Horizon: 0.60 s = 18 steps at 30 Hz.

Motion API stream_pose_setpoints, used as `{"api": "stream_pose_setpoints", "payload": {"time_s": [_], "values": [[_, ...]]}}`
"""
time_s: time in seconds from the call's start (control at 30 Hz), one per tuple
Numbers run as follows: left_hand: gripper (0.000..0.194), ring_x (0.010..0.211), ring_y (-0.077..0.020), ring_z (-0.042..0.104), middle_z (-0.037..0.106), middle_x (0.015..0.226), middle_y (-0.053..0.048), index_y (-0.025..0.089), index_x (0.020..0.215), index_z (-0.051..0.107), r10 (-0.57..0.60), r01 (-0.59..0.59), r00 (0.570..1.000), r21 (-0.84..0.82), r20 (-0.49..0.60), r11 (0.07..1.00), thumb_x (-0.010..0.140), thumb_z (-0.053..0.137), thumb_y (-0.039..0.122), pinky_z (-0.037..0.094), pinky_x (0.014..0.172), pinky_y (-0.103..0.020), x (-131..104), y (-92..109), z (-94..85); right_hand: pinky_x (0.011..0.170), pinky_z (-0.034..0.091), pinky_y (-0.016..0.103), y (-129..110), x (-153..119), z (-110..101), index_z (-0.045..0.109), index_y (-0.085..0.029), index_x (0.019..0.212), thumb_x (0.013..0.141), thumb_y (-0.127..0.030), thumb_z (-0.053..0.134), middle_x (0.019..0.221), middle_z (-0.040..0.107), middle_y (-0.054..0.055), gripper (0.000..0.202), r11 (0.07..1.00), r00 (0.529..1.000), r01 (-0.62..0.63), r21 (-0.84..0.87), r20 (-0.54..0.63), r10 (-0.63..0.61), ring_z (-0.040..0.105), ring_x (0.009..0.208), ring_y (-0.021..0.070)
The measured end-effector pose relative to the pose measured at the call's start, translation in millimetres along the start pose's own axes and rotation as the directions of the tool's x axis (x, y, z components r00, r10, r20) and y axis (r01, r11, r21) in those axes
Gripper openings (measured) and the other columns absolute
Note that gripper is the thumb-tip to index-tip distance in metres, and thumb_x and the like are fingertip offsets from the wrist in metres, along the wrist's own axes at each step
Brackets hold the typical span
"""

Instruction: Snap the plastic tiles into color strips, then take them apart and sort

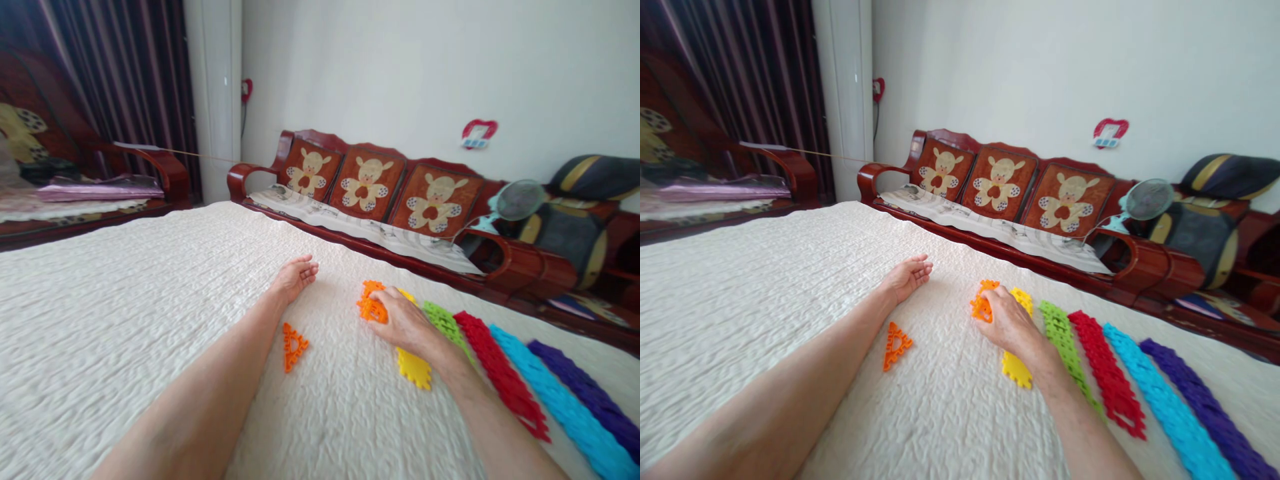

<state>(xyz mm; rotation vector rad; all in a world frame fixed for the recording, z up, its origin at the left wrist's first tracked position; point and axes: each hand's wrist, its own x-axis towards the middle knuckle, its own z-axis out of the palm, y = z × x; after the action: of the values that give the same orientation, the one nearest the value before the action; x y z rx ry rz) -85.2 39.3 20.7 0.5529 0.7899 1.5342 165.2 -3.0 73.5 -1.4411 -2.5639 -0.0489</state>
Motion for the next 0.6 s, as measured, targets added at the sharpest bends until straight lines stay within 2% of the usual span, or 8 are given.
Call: {"api": "stream_pose_setpoints", "payload": {"time_s": [0.23,0.6], "values": [[0.034,0.059,-0.0089,0.062,0.067,0.075,-0.005,0.012,0.105,0.053,-0.001,0.001,1.000,0.000,-0.003,1.000,0.072,0.055,0.003,0.049,0.056,-0.020,-0.4,0.2,0.3,0.088,0.039,0.032,-2.6,0.7,12.1,0.059,-0.016,0.111,0.075,-0.028,0.058,0.111,0.054,0.010,0.039,1.000,1.000,0.009,0.013,0.027,-0.009,0.054,0.098,0.0206],[0.033,0.059,-0.0088,0.062,0.066,0.075,-0.005,0.011,0.105,0.053,-0.004,0.004,1.000,-0.005,-0.003,1.000,0.073,0.054,0.003,0.049,0.056,-0.020,-1.1,0.6,1.0,0.088,0.038,0.035,3.8,1.7,15.5,0.058,-0.015,0.113,0.075,-0.035,0.059,0.111,0.054,0.012,0.043,0.999,0.999,-0.006,-0.053,0.036,0.008,0.054,0.096,0.0221]]}}
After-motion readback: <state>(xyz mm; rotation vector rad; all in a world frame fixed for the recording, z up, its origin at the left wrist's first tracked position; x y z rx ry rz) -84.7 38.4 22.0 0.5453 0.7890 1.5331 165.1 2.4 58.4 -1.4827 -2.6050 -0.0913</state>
